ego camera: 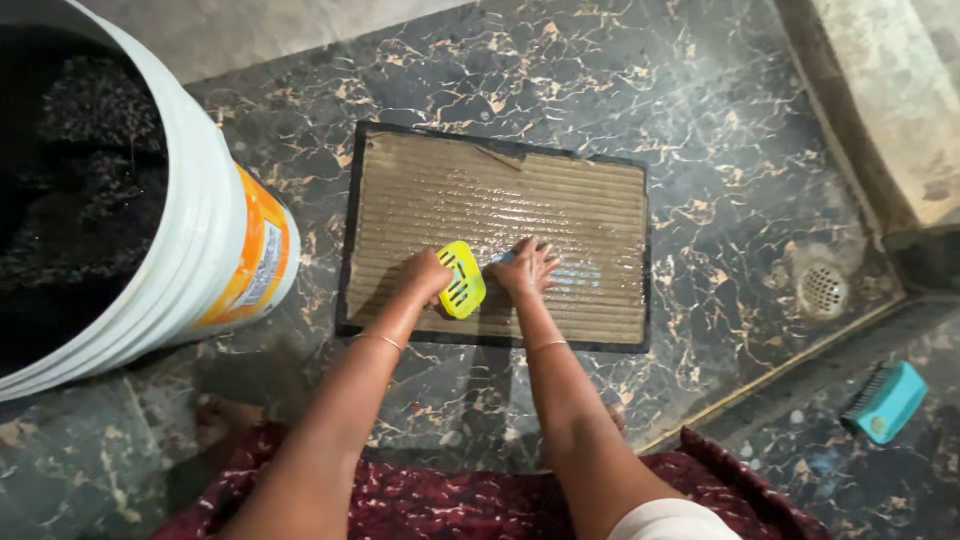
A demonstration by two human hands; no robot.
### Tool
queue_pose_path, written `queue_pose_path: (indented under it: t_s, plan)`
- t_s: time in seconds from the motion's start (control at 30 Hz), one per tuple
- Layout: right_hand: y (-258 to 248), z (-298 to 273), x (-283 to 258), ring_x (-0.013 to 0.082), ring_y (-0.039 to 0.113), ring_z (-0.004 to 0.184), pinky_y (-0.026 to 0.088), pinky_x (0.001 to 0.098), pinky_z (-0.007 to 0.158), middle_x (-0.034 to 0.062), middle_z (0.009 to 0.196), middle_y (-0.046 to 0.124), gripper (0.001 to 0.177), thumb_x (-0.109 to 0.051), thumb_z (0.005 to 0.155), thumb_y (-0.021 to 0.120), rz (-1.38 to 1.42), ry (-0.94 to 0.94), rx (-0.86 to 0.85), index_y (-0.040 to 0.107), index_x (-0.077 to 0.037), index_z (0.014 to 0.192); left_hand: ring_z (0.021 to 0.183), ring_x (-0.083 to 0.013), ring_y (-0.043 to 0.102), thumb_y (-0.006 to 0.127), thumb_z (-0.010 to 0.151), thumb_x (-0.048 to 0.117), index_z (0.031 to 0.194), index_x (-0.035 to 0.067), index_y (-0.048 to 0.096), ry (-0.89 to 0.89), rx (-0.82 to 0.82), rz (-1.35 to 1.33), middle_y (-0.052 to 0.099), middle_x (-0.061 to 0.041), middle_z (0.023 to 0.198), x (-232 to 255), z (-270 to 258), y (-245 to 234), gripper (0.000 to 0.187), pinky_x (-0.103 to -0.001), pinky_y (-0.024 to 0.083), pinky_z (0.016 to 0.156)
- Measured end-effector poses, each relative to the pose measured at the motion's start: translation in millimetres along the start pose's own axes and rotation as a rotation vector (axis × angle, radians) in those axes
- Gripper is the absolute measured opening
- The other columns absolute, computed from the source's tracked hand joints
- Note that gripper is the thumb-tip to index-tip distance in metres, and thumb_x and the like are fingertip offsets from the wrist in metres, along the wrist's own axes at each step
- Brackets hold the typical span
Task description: The person washes a beige mat and a dark grey mat on a marble floor. They use a bucket of water, a yellow soap dish, a blue bar of soap, and a blue scrub brush to clean the mats by hand.
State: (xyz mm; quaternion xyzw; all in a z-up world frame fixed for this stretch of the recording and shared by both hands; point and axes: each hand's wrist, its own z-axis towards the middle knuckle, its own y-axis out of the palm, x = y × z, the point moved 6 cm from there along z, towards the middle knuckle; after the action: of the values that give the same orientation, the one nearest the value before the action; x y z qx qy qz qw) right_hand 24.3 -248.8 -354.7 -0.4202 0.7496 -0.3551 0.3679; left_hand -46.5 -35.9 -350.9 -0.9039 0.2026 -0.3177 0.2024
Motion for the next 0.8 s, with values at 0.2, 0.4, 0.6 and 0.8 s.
queue_pose_path:
  t_s: [0.2, 0.4, 0.6, 0.8]
  plan:
    - [10.7, 18.6, 18.9, 0.0538, 0.018, 0.149, 0.033, 0.0675, 0.114, 0.0232, 0.165, 0.021, 0.116, -0.034, 0.061, 0.091, -0.065, -0.121, 0.04, 0.029, -0.015, 0.158, 0.065, -0.0268, 0.078, 0.057, 0.088, 0.021, 0.11, -0.005, 0.071, -0.084, -0.031, -0.306, 0.078, -0.021, 0.088, -25.9, 3.9, -12.4, 0.037, -0.04, 0.063, 0.054]
    - [5.2, 5.6, 17.9, 0.0577, 0.034, 0.141, 0.044, 0.0611, 0.108, 0.0255, 0.153, 0.038, 0.084, -0.03, 0.075, 0.078, -0.187, -0.289, 0.164, 0.041, -0.015, 0.149, 0.068, -0.0266, 0.078, 0.06, 0.089, 0.029, 0.111, -0.001, 0.072, -0.14, 0.0, -0.335, 0.078, -0.018, 0.088, -24.0, 2.6, -7.2, 0.039, -0.038, 0.063, 0.059]
    - [26.2, 31.2, 42.5, 0.0463, 0.058, 0.122, 0.056, 0.0534, 0.097, 0.0215, 0.133, 0.058, 0.044, -0.02, 0.084, 0.068, -0.035, -0.292, 0.243, 0.061, -0.018, 0.128, 0.068, -0.0266, 0.077, 0.06, 0.092, 0.031, 0.111, 0.001, 0.071, -0.123, 0.007, -0.372, 0.077, -0.018, 0.087, -17.3, 1.6, -4.6, 0.038, -0.038, 0.063, 0.058]
    - [33.7, 93.9, 80.6, 0.0232, 0.07, 0.087, 0.056, 0.0348, 0.06, 0.0122, 0.104, 0.069, 0.027, -0.02, 0.097, 0.056, 1.429, 0.243, -0.662, 0.066, -0.011, 0.12, 0.066, -0.0259, 0.076, 0.06, 0.091, 0.031, 0.114, 0.003, 0.065, -0.023, -0.022, -0.491, 0.076, -0.017, 0.086, -4.6, 5.8, 7.3, 0.036, -0.039, 0.062, 0.054]
